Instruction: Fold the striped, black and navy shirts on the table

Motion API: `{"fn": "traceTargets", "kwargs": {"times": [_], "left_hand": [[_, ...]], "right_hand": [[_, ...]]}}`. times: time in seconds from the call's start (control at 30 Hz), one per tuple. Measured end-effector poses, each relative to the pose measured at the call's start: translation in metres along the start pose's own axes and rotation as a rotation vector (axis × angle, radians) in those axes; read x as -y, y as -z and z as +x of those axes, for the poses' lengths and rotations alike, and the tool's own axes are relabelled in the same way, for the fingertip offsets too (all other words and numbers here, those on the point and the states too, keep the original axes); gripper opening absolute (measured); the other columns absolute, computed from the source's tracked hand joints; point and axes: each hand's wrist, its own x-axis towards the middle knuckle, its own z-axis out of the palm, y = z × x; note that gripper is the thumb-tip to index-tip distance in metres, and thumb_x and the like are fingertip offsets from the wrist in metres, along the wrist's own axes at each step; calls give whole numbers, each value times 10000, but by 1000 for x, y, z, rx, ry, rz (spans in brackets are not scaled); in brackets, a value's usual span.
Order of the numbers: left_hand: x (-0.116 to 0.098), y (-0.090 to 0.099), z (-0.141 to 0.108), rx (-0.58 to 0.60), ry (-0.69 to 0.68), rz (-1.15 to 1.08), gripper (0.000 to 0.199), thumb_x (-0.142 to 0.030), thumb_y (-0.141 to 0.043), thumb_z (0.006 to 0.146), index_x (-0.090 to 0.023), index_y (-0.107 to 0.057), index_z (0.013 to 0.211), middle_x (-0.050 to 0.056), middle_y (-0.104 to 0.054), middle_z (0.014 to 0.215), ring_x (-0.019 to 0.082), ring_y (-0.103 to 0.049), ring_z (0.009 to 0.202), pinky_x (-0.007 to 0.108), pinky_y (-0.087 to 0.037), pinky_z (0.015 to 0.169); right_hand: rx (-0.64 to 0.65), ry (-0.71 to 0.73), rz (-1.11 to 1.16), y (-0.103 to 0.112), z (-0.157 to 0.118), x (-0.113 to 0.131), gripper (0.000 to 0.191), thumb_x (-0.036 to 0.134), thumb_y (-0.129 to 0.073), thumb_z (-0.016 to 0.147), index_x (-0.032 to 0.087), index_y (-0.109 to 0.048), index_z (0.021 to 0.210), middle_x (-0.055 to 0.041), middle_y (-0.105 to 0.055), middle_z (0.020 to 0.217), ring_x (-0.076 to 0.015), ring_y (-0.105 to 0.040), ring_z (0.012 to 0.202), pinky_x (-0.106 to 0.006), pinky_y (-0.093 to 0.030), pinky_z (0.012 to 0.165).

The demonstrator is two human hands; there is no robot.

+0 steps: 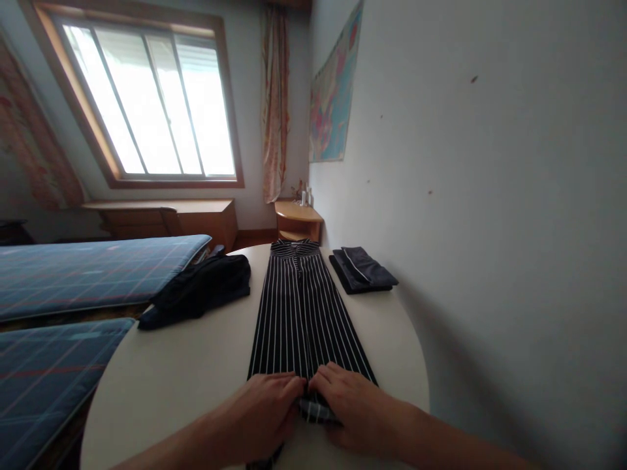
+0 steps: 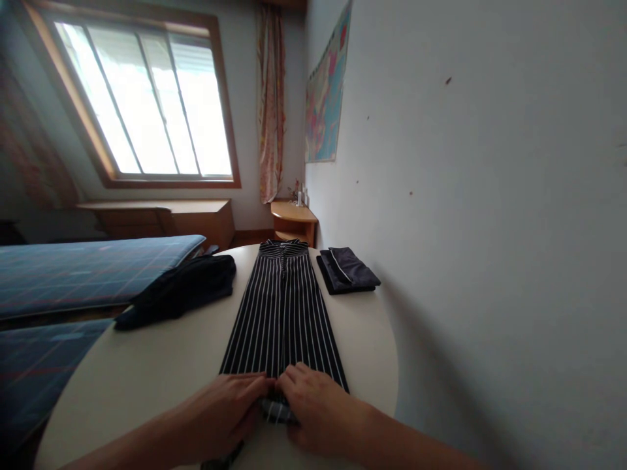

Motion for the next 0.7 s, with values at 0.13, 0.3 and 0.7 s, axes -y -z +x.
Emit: {"fn": "traceTargets", "kwargs": {"times": [0.13, 0.3, 0.7], "left_hand": [[-1, 3, -3, 26, 135, 36, 206, -204, -545, 835, -206, -562, 1040, 45, -687, 964, 238, -668, 892, 374, -532, 830], [-7, 9, -16, 114, 170, -21, 714, -373, -774, 660, -185, -528, 1303, 127, -594, 1324, 335, -574, 1174, 486, -470, 1003], [50, 9, -39, 86, 13, -94, 1001, -179, -644, 683, -326, -190, 1562, 60, -470, 1507, 280, -480, 1343, 460, -405, 1114]], "right_hand": [[-22, -165, -48, 13, 1, -5, 326, 173, -565, 758, 165, -629, 1077, -123, -645, 1134, -269, -581, 1067, -357, -443, 911], [-51, -232, -14, 23, 5, -19, 196, 187, -510, 827, 215, -668, 940, -68, -712, 930, -224, -656, 885, -300, -423, 755], [-136, -269, 220, 28, 22, -36, 226, 226, -458, 894, 194, -676, 846, -29, -695, 815, -157, -611, 737, -249, -377, 655]]}}
